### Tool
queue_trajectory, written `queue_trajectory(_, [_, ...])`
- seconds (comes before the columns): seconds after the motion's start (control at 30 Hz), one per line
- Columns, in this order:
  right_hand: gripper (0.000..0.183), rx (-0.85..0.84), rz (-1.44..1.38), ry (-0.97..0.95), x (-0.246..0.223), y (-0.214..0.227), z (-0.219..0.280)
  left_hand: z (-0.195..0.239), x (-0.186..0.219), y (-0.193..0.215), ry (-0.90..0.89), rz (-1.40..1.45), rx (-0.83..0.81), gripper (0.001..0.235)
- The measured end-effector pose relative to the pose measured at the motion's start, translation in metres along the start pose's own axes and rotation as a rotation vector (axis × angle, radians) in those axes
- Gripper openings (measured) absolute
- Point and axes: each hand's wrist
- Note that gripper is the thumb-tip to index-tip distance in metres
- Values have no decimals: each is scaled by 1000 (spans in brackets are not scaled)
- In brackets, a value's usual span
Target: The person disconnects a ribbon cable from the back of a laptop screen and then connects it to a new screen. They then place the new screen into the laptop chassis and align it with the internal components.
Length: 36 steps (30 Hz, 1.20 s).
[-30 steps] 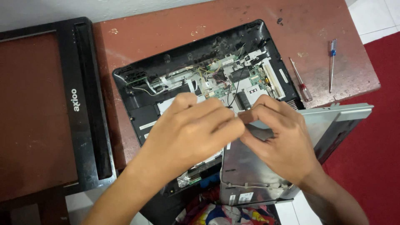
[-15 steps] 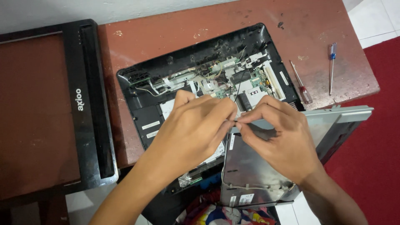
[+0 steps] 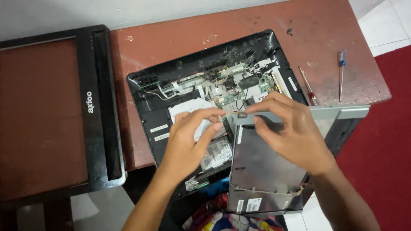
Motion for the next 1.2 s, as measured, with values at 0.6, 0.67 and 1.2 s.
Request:
queue_trajectory(0.6, [19,-76,-79,149,42,3,-25,15,-12,-49,69,-151,196,27])
queue_trajectory(0.67, [18,-67,-92,119,41,1,-25,10,-11,-51,53,-180,208,30])
queue_trajectory(1.2, [16,-48,-87,59,37,-5,-28,-1,-6,-75,-200,-421,402,22])
Point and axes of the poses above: each hand's wrist, its own z-axis away from the middle knuckle, its own y-axis out of the back of the hand, x = y × z, and after that the axes turned 9 degrees about -y, right-handed
